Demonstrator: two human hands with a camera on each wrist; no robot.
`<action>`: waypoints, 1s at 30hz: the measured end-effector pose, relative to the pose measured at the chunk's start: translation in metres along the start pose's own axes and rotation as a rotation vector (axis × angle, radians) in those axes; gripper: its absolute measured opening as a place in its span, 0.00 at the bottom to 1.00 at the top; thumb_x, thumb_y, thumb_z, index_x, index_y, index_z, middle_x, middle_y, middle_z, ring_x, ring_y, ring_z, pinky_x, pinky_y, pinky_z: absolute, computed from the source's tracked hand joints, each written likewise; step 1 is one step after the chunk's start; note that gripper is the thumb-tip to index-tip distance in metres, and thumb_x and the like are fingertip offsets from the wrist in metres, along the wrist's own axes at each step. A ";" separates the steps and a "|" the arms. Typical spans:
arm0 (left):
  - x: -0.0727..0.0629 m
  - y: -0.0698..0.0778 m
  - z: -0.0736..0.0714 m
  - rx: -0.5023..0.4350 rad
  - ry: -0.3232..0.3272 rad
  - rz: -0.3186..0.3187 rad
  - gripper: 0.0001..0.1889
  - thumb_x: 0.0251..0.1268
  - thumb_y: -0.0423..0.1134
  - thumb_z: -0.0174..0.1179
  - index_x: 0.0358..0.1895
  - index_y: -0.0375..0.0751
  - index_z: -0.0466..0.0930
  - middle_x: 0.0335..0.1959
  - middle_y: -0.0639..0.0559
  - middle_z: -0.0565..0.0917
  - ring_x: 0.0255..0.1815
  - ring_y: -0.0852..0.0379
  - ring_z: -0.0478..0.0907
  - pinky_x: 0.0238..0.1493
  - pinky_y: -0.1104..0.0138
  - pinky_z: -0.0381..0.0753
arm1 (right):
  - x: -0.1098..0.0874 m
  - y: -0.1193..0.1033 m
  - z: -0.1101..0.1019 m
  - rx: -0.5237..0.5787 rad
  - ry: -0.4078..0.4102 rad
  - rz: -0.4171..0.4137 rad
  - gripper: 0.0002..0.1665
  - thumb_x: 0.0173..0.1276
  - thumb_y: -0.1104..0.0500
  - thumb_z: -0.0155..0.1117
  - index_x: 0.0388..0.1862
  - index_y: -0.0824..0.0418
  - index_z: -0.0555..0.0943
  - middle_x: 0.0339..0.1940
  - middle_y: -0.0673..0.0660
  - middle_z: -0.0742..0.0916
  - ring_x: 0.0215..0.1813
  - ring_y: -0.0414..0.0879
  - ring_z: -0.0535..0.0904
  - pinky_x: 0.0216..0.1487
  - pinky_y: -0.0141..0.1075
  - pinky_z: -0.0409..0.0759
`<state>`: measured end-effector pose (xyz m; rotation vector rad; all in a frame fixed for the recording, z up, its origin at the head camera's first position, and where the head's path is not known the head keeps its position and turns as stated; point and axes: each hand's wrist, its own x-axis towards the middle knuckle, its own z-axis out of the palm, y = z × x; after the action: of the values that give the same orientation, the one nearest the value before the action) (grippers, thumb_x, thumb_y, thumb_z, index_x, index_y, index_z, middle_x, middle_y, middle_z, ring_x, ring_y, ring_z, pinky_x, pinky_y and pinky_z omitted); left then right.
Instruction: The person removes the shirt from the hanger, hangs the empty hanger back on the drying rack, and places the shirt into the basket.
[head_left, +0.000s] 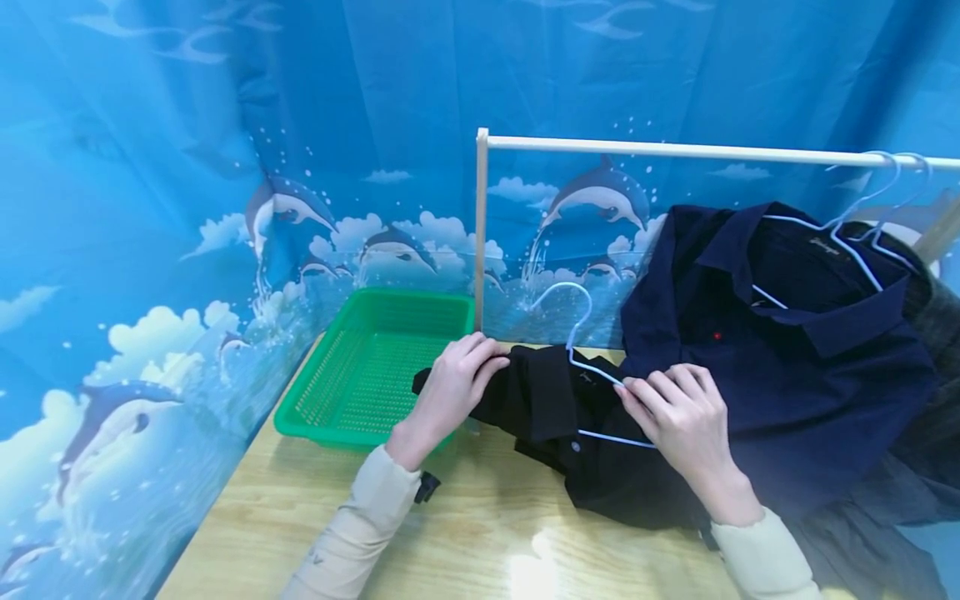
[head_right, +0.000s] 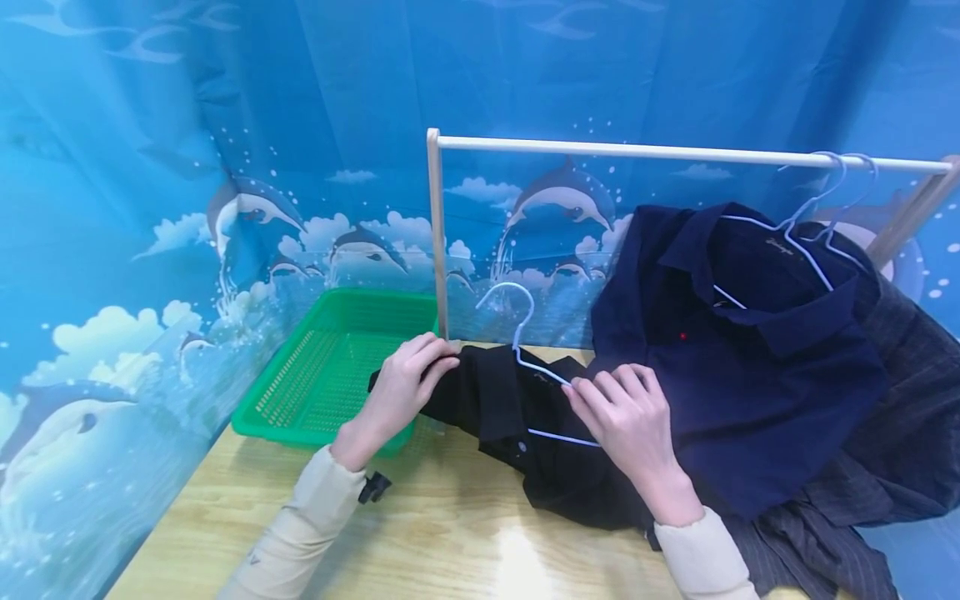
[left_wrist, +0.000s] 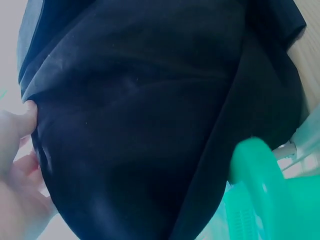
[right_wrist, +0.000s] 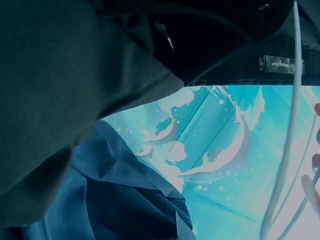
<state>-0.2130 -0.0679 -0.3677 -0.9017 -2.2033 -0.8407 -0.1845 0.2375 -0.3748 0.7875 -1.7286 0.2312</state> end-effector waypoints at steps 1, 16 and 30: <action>0.000 -0.001 -0.001 0.009 -0.004 -0.005 0.05 0.72 0.37 0.61 0.44 0.42 0.86 0.37 0.53 0.83 0.39 0.55 0.79 0.48 0.60 0.81 | 0.000 0.000 0.000 0.000 0.005 0.000 0.21 0.75 0.53 0.62 0.24 0.64 0.84 0.18 0.57 0.79 0.24 0.59 0.72 0.34 0.55 0.73; -0.009 -0.023 -0.016 0.055 -0.025 -0.061 0.06 0.70 0.40 0.63 0.44 0.45 0.87 0.36 0.54 0.83 0.38 0.55 0.80 0.57 0.53 0.78 | -0.007 0.026 -0.025 -0.040 0.024 0.181 0.25 0.76 0.50 0.61 0.25 0.68 0.84 0.16 0.58 0.79 0.21 0.58 0.70 0.31 0.52 0.68; -0.015 -0.034 -0.023 0.254 -0.029 -0.009 0.05 0.69 0.41 0.66 0.39 0.44 0.86 0.34 0.52 0.81 0.37 0.53 0.81 0.52 0.53 0.78 | -0.019 0.065 -0.078 -0.224 -0.003 0.310 0.29 0.72 0.46 0.56 0.25 0.71 0.83 0.13 0.63 0.77 0.20 0.61 0.68 0.31 0.57 0.64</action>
<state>-0.2234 -0.1094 -0.3752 -0.7836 -2.2768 -0.5378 -0.1603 0.3353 -0.3517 0.3552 -1.8382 0.2403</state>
